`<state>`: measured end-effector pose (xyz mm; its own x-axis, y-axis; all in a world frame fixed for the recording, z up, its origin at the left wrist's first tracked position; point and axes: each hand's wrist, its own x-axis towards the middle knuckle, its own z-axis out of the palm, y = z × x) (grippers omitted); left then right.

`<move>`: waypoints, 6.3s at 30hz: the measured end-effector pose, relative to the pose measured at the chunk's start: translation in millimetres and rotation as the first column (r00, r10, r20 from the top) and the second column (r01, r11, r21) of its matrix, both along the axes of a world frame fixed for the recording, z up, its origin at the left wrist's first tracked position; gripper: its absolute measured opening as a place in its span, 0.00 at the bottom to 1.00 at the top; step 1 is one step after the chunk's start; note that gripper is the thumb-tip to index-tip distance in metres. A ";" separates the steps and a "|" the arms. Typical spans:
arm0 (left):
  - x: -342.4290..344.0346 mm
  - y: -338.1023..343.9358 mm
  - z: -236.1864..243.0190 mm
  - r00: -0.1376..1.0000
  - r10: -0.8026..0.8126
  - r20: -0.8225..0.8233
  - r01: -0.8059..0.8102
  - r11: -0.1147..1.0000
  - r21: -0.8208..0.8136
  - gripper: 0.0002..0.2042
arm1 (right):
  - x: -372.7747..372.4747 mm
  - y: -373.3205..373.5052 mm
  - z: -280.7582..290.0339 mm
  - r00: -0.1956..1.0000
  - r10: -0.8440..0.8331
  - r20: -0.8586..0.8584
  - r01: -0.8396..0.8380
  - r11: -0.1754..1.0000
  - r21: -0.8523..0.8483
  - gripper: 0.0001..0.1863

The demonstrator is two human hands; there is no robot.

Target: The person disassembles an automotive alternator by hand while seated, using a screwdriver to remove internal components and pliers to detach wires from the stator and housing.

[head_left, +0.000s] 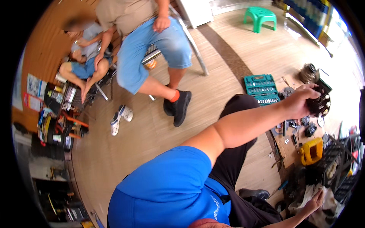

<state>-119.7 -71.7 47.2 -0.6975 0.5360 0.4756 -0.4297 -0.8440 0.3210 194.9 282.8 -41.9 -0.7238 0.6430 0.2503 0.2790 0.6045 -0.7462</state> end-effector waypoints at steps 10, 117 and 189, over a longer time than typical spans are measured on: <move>-30.3 -25.8 -2.8 0.560 0.587 -0.585 -0.792 0.173 -0.585 0.15 | 0.2 -30.3 8.6 0.960 0.243 0.139 -0.242 0.970 -0.026 0.12; 66.9 29.3 -36.5 0.948 -0.281 -0.149 -0.014 0.430 -0.903 0.16 | -44.5 -152.0 62.2 0.838 0.501 -0.217 -0.492 0.519 -0.699 0.11; 54.9 19.5 -51.1 0.981 -0.058 0.185 0.177 0.665 -0.725 0.15 | -58.0 -199.3 38.2 0.829 0.557 -0.051 -0.485 0.671 -0.562 0.12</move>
<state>-64.8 -52.2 -3.9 -0.6280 0.7513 -0.2027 -0.5965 -0.2975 0.7455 136.9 83.6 -3.7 -0.9815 0.1510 -0.1177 0.1463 0.1950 -0.9698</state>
